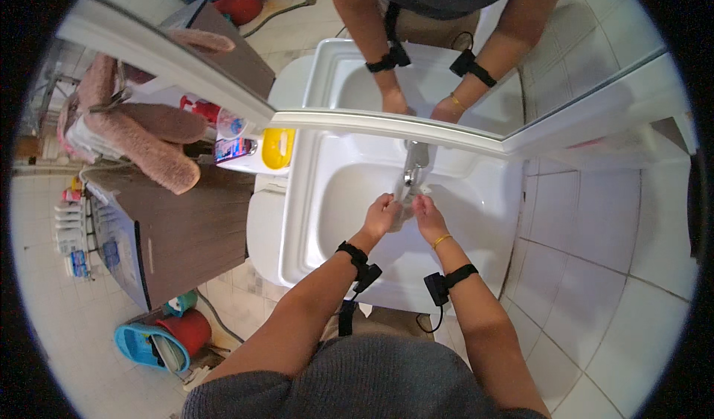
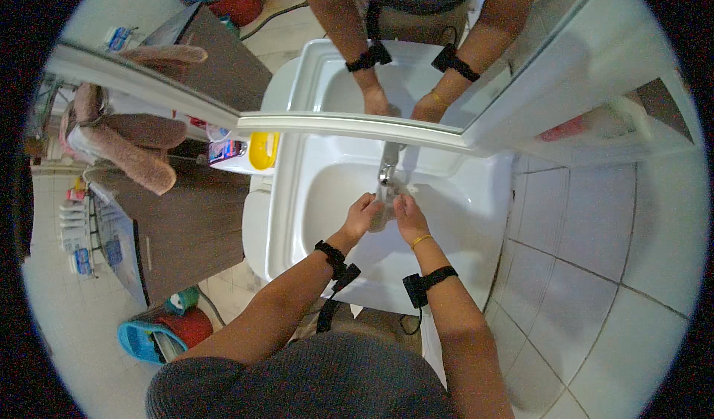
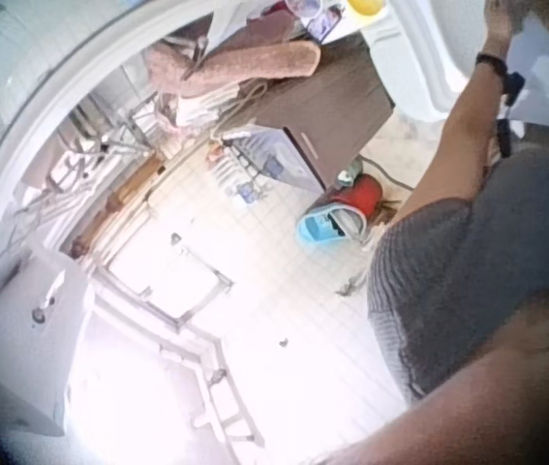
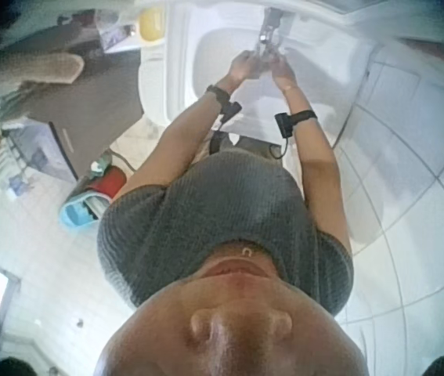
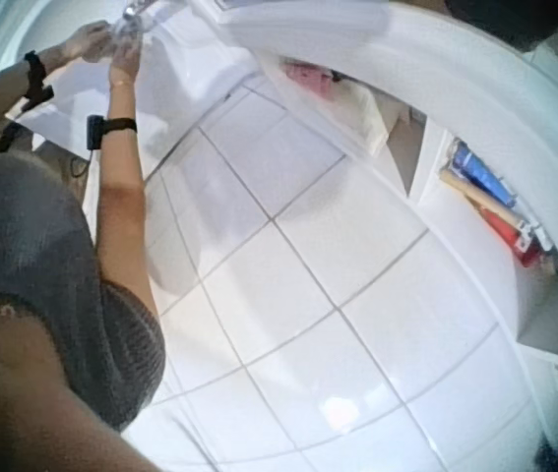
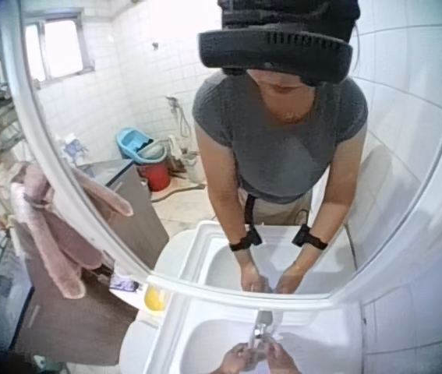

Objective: The person wipes the side of a washing machine with a cloth, rinses the cloth in a sink, and then wipes the tiers of a plastic corner shelf.

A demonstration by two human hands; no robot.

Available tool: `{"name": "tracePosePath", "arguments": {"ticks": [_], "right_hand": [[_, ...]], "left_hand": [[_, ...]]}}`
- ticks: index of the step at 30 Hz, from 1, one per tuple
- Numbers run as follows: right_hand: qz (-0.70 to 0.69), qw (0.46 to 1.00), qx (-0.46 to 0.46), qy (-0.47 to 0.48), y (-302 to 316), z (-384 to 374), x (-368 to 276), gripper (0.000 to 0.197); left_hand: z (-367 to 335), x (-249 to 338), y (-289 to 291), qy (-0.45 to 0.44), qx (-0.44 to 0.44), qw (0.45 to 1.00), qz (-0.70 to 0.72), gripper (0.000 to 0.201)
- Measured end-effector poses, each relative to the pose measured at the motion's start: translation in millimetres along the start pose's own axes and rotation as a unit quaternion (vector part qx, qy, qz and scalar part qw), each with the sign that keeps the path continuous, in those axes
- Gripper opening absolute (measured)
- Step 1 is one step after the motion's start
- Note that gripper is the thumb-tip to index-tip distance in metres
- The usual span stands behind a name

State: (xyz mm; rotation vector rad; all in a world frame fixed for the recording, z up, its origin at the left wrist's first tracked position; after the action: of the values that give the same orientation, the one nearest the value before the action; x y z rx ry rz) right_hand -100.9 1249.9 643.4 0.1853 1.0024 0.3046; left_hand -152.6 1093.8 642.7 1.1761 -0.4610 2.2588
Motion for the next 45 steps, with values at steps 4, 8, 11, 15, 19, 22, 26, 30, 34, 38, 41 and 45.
{"name": "tracePosePath", "arguments": {"ticks": [4,8,11,15,19,22,26,30,34,38,41,45], "right_hand": [[-0.215,0.968,-0.032,-0.122,-4,21,-60,0.075],[-0.357,0.933,-0.002,-0.056,-9,-6,-43,0.06],[-0.289,0.957,-0.002,-0.031,-10,-13,-38,0.042],[-0.194,0.978,0.058,0.046,-10,21,-98,0.028],[-0.103,0.981,0.13,0.102,3,16,-103,0.022],[-0.083,0.972,0.17,0.142,17,8,-83,0.023],[-0.106,0.987,0.058,0.105,-6,0,-76,0.049],[-0.251,0.961,-0.096,-0.071,-30,37,-101,0.068],[-0.309,0.94,-0.132,-0.066,-30,33,-94,0.072],[-0.346,0.937,-0.041,-0.031,-10,4,-67,0.058],[-0.35,0.936,-0.029,-0.037,-7,8,-66,0.057],[-0.315,0.947,-0.046,-0.051,-22,28,-97,0.052]], "left_hand": [[39,55,-16,-0.028,-0.011,0.978,0.208,0.017],[35,72,-30,-0.069,0.019,0.969,0.236,0.016],[8,63,-16,-0.089,0.096,0.987,0.096,0.022],[-4,42,9,-0.052,0.183,0.978,0.085,0.03],[1,33,-26,-0.069,0.021,0.944,0.323,0.033],[24,56,-52,-0.071,0.064,0.945,0.314,0.038],[4,42,-16,-0.139,0.137,0.97,0.146,0.04],[-7,46,14,-0.066,0.183,0.976,0.095,0.037],[16,76,4,-0.069,0.226,0.969,-0.071,0.032],[31,67,-31,-0.133,0.192,0.972,-0.033,0.036],[25,62,-34,-0.088,0.131,0.987,0.019,0.039],[9,66,-3,-0.112,0.188,0.975,-0.041,0.042]]}}
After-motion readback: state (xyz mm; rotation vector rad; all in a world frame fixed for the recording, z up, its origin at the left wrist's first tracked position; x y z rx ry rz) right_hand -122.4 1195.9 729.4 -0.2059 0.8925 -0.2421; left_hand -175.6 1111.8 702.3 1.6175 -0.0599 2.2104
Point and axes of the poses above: each hand's wrist, its own z-axis away from the middle knuckle, its own y-axis out of the back of the hand, x = y × z, the point moved 6 cm from there along -z, towards the middle knuckle, and after that the axes turned 13 degrees about -x, right-handed, at the moved point
